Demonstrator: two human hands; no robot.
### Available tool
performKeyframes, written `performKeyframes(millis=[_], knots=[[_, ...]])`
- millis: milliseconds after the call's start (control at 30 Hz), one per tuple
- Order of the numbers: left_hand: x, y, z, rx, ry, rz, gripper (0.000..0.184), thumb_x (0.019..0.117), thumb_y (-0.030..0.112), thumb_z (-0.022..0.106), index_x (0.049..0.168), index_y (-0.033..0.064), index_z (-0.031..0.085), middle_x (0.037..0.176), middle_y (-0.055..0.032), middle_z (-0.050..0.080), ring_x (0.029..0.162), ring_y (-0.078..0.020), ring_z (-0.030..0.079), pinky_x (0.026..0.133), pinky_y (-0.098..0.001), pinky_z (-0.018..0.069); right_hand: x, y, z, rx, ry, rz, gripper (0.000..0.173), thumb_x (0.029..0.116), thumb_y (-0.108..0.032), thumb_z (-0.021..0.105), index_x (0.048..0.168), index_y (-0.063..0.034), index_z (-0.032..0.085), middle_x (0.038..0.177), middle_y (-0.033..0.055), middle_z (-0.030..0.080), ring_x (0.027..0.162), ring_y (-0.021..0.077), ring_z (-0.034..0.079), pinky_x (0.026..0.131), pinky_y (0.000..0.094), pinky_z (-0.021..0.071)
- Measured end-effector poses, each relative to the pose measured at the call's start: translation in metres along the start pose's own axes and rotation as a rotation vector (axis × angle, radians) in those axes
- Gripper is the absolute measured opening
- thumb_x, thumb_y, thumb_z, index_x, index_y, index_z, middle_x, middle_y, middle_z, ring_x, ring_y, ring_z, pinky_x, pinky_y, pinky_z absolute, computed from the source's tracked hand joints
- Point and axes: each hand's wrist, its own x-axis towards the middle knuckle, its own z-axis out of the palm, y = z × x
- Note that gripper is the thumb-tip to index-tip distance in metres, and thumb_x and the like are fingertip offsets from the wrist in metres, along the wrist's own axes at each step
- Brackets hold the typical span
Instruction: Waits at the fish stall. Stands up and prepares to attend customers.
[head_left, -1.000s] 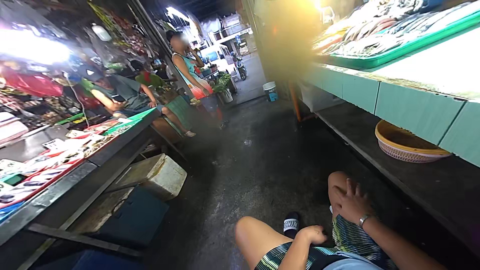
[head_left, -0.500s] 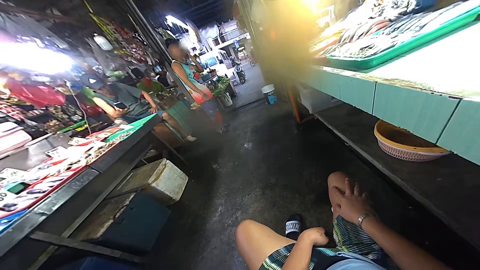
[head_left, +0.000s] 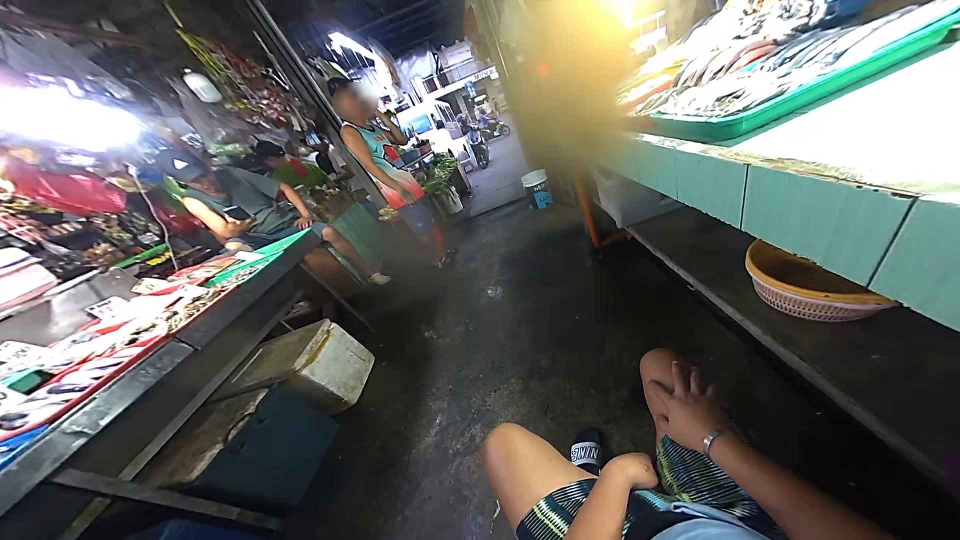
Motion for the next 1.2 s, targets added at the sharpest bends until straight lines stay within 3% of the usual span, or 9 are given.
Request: performKeyframes(millis=[200, 367, 533, 733, 900, 1033, 1200], knots=[[0.0, -0.01, 0.005, -0.055, 0.019, 0.049, 0.04, 0.1023, 0.026, 0.052, 0.129, -0.0027, 0.063, 0.129, -0.0261, 0.064, 0.124, -0.0401, 0.06, 0.103, -0.0636, 0.0449, -0.001, 0.01, -0.003, -0.008, 0.046, 0.058, 0.076, 0.0903, -0.049, 0.069, 0.159, -0.0355, 0.038, 0.17, 0.0255, 0.007, 0.152, 0.0565, 0.009, 0.113, 0.0778, 0.0209], [0.013, -0.027, 0.01, -0.111, 0.052, 0.108, 0.05, 0.1054, 0.037, 0.051, 0.142, 0.0037, 0.056, 0.141, -0.0223, 0.059, 0.136, -0.0353, 0.054, 0.113, -0.0599, 0.0394, -0.003, 0.024, -0.005, -0.012, 0.084, 0.116, 0.079, 0.0896, -0.051, 0.067, 0.16, -0.0337, 0.036, 0.17, 0.0256, 0.008, 0.152, 0.056, 0.011, 0.112, 0.0769, 0.0235], [0.009, -0.016, 0.009, -0.093, 0.038, 0.072, 0.046, 0.1036, 0.03, 0.053, 0.138, 0.0009, 0.058, 0.136, -0.0243, 0.061, 0.131, -0.0386, 0.057, 0.108, -0.0627, 0.0423, -0.008, 0.018, -0.006, 0.021, 0.061, 0.056, 0.074, 0.0911, -0.048, 0.067, 0.159, -0.0364, 0.038, 0.17, 0.0247, 0.008, 0.153, 0.0554, 0.009, 0.113, 0.0775, 0.0204], [0.0, 0.0, 0.001, 0.01, -0.005, 0.008, 0.036, 0.0997, 0.022, 0.055, 0.119, -0.0055, 0.066, 0.124, -0.0263, 0.066, 0.12, -0.0409, 0.062, 0.099, -0.0656, 0.0463, -0.003, 0.002, -0.002, -0.005, 0.019, 0.006, 0.075, 0.0907, -0.048, 0.068, 0.159, -0.0357, 0.038, 0.171, 0.0242, 0.006, 0.153, 0.0562, 0.006, 0.113, 0.0787, 0.0184], [0.004, -0.011, 0.007, -0.053, 0.015, 0.033, 0.039, 0.1, 0.023, 0.055, 0.125, -0.0045, 0.064, 0.125, -0.0268, 0.065, 0.12, -0.041, 0.061, 0.1, -0.0652, 0.0459, -0.001, 0.009, -0.001, -0.006, 0.045, 0.047, 0.076, 0.0904, -0.049, 0.068, 0.159, -0.0359, 0.037, 0.171, 0.0247, 0.007, 0.153, 0.0564, 0.008, 0.113, 0.0777, 0.0197], [0.012, -0.025, 0.011, -0.117, 0.052, 0.09, 0.048, 0.1042, 0.032, 0.052, 0.14, 0.0013, 0.057, 0.137, -0.024, 0.061, 0.132, -0.0378, 0.056, 0.11, -0.0622, 0.0416, -0.002, 0.019, -0.005, -0.009, 0.072, 0.094, 0.078, 0.0905, -0.05, 0.068, 0.16, -0.0341, 0.036, 0.17, 0.0252, 0.008, 0.152, 0.0563, 0.01, 0.112, 0.0777, 0.0215], [0.014, -0.023, 0.008, -0.098, 0.041, 0.087, 0.05, 0.1049, 0.036, 0.051, 0.141, 0.0013, 0.056, 0.139, -0.024, 0.06, 0.133, -0.0378, 0.055, 0.11, -0.0619, 0.0409, -0.006, 0.017, -0.007, -0.016, 0.056, 0.09, 0.077, 0.0908, -0.05, 0.066, 0.16, -0.036, 0.036, 0.171, 0.0244, 0.008, 0.153, 0.0554, 0.01, 0.113, 0.077, 0.0217]])
